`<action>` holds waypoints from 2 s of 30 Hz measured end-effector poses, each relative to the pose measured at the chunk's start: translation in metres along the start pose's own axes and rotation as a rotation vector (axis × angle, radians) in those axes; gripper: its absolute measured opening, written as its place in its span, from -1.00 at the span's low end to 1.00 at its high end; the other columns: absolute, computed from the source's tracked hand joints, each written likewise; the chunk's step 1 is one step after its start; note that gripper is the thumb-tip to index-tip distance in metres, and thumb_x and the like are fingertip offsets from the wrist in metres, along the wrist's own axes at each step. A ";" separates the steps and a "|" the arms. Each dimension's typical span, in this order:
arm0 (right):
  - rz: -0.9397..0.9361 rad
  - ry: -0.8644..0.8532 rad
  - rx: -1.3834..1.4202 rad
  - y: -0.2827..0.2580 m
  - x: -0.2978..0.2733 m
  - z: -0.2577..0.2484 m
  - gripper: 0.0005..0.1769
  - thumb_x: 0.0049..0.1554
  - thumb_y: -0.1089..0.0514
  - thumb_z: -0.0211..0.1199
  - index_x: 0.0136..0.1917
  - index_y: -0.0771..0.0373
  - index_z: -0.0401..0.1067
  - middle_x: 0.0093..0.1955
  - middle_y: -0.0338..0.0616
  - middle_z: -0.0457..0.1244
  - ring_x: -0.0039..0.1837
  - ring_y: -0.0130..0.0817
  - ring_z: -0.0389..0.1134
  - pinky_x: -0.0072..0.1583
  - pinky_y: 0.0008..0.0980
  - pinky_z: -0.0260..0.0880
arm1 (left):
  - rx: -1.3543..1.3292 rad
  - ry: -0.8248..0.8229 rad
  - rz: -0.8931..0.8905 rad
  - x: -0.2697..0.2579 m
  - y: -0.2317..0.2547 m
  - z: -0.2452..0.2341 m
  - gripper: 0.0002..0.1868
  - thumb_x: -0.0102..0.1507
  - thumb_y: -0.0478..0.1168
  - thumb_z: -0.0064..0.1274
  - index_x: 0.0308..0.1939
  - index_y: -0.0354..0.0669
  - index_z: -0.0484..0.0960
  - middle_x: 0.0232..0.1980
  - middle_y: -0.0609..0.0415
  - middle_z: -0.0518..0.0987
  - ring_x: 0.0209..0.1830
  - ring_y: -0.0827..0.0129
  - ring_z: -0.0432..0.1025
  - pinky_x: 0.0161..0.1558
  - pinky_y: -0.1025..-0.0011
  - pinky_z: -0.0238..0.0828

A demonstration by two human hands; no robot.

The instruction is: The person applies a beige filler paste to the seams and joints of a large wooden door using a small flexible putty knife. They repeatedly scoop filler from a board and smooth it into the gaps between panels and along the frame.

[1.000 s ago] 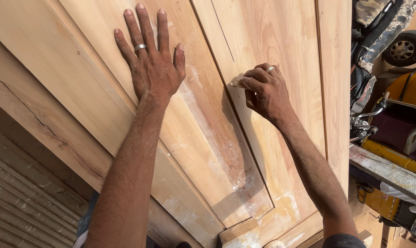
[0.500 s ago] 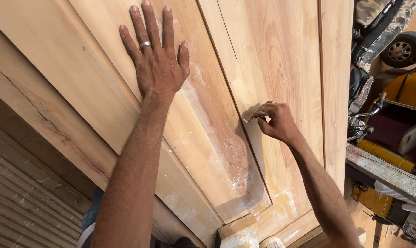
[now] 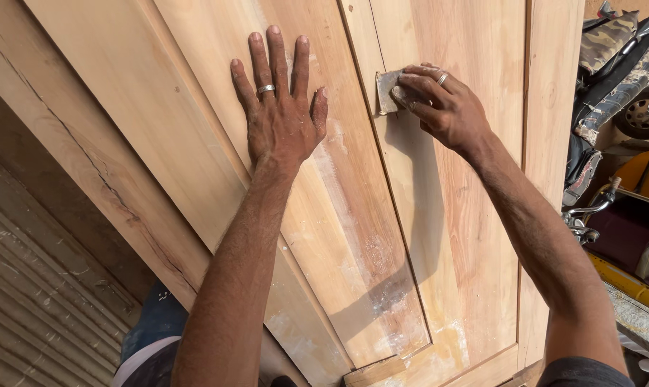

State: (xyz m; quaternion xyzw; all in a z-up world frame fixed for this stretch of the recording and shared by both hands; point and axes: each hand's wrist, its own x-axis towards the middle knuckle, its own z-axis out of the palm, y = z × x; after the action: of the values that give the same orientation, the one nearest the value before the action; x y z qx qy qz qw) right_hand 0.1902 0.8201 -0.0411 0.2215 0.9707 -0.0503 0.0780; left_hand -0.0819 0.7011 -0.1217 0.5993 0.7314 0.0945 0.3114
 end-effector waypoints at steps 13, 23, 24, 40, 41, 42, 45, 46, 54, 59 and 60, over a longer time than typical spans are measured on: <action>0.174 -0.270 -0.009 -0.039 -0.028 -0.032 -0.75 0.12 0.24 0.35 0.11 0.20 0.60 0.09 -0.10 0.38 0.12 -0.20 0.39 0.19 -0.22 0.43 | 0.074 0.056 0.023 0.003 -0.001 0.001 -0.26 0.56 0.20 -0.56 0.74 0.01 -0.23 0.74 -0.24 -0.35 0.73 -0.19 -0.46 0.60 -0.37 -0.57; 0.234 -0.049 0.099 -0.095 -0.045 0.004 -0.57 0.06 0.43 0.33 0.16 0.10 0.58 0.15 -0.27 0.40 0.27 -0.29 0.38 0.28 -0.17 0.36 | -0.028 -0.051 -0.001 -0.009 -0.001 -0.008 -0.27 0.59 0.18 -0.58 0.76 -0.03 -0.25 0.76 -0.25 -0.34 0.76 -0.19 -0.44 0.64 -0.39 -0.58; 0.230 -0.071 0.099 -0.096 -0.051 0.003 -0.56 0.04 0.40 0.34 0.17 0.09 0.57 0.14 -0.26 0.40 0.27 -0.27 0.37 0.30 -0.15 0.35 | -0.030 -0.055 -0.002 -0.006 0.000 -0.013 -0.27 0.58 0.18 -0.59 0.75 -0.02 -0.25 0.76 -0.24 -0.35 0.76 -0.19 -0.44 0.64 -0.39 -0.58; 1.153 0.610 1.485 -0.135 -0.206 -0.003 -0.77 0.21 0.37 0.09 0.00 0.43 0.57 -0.02 0.06 0.41 0.06 -0.18 0.45 0.18 -0.24 0.50 | 0.188 -0.116 -0.022 -0.001 0.005 -0.022 -0.29 0.59 0.19 -0.58 0.70 -0.05 -0.32 0.73 -0.24 -0.35 0.74 -0.18 -0.43 0.63 -0.34 -0.53; 1.133 0.674 1.608 -0.129 -0.193 -0.004 -0.78 0.23 0.37 0.08 -0.01 0.46 0.56 -0.01 0.08 0.41 0.06 -0.14 0.45 0.16 -0.22 0.52 | 0.192 -0.090 -0.015 -0.001 0.005 -0.022 -0.29 0.59 0.19 -0.58 0.70 -0.05 -0.32 0.72 -0.25 -0.35 0.73 -0.19 -0.43 0.62 -0.35 -0.54; 1.108 0.735 1.725 -0.122 -0.180 -0.008 -0.77 0.24 0.36 0.08 -0.02 0.50 0.55 0.00 0.11 0.40 0.07 -0.11 0.46 0.14 -0.21 0.54 | 0.190 -0.064 -0.007 -0.001 0.008 -0.021 -0.29 0.59 0.19 -0.58 0.70 -0.05 -0.32 0.72 -0.25 -0.36 0.73 -0.19 -0.43 0.62 -0.35 -0.54; 0.933 0.607 1.649 -0.105 -0.115 -0.015 -0.77 0.25 0.42 0.10 0.06 0.47 0.56 0.06 0.10 0.39 0.15 -0.17 0.44 0.20 -0.30 0.49 | 0.173 -0.027 0.003 0.000 0.011 -0.019 -0.27 0.57 0.19 -0.57 0.69 -0.06 -0.32 0.71 -0.26 -0.37 0.72 -0.19 -0.45 0.60 -0.35 -0.56; 0.904 0.484 1.407 -0.098 -0.093 -0.021 -0.71 0.18 0.45 0.10 0.09 0.42 0.58 0.09 0.07 0.39 0.11 -0.18 0.40 0.12 -0.32 0.44 | 0.166 -0.032 0.003 0.000 0.010 -0.018 -0.27 0.57 0.19 -0.56 0.69 -0.07 -0.32 0.71 -0.26 -0.37 0.72 -0.18 -0.45 0.60 -0.34 -0.57; 0.015 -0.142 -0.089 -0.023 0.028 -0.045 -0.62 0.05 0.20 0.45 0.13 -0.15 0.63 0.37 -0.49 0.37 0.50 -0.43 0.28 0.59 -0.23 0.14 | 0.125 -0.120 -0.019 0.004 0.004 -0.012 -0.26 0.56 0.21 -0.57 0.70 -0.03 -0.31 0.72 -0.24 -0.38 0.72 -0.19 -0.46 0.59 -0.37 -0.58; -0.140 -0.471 -0.231 -0.018 0.049 -0.054 -0.53 0.05 0.10 0.32 0.20 -0.39 0.53 0.52 -0.60 0.18 0.56 -0.49 0.11 0.59 -0.22 0.02 | 0.121 -0.061 -0.017 0.004 0.002 -0.010 -0.27 0.57 0.22 -0.56 0.71 0.00 -0.30 0.72 -0.22 -0.37 0.73 -0.18 -0.45 0.60 -0.37 -0.57; -0.166 -0.503 -0.281 -0.018 0.047 -0.055 -0.50 0.07 0.09 0.29 0.23 -0.43 0.50 0.56 -0.61 0.13 0.59 -0.46 0.06 0.57 -0.25 0.01 | 0.126 -0.060 -0.015 0.003 0.003 -0.008 -0.27 0.57 0.22 -0.56 0.71 0.01 -0.30 0.73 -0.22 -0.37 0.73 -0.17 -0.45 0.60 -0.36 -0.57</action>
State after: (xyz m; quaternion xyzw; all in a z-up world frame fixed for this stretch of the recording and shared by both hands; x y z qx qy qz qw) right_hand 0.1338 0.8314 0.0062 0.1088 0.9332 0.0251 0.3416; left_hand -0.0847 0.7066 -0.1149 0.6149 0.7307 0.0280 0.2953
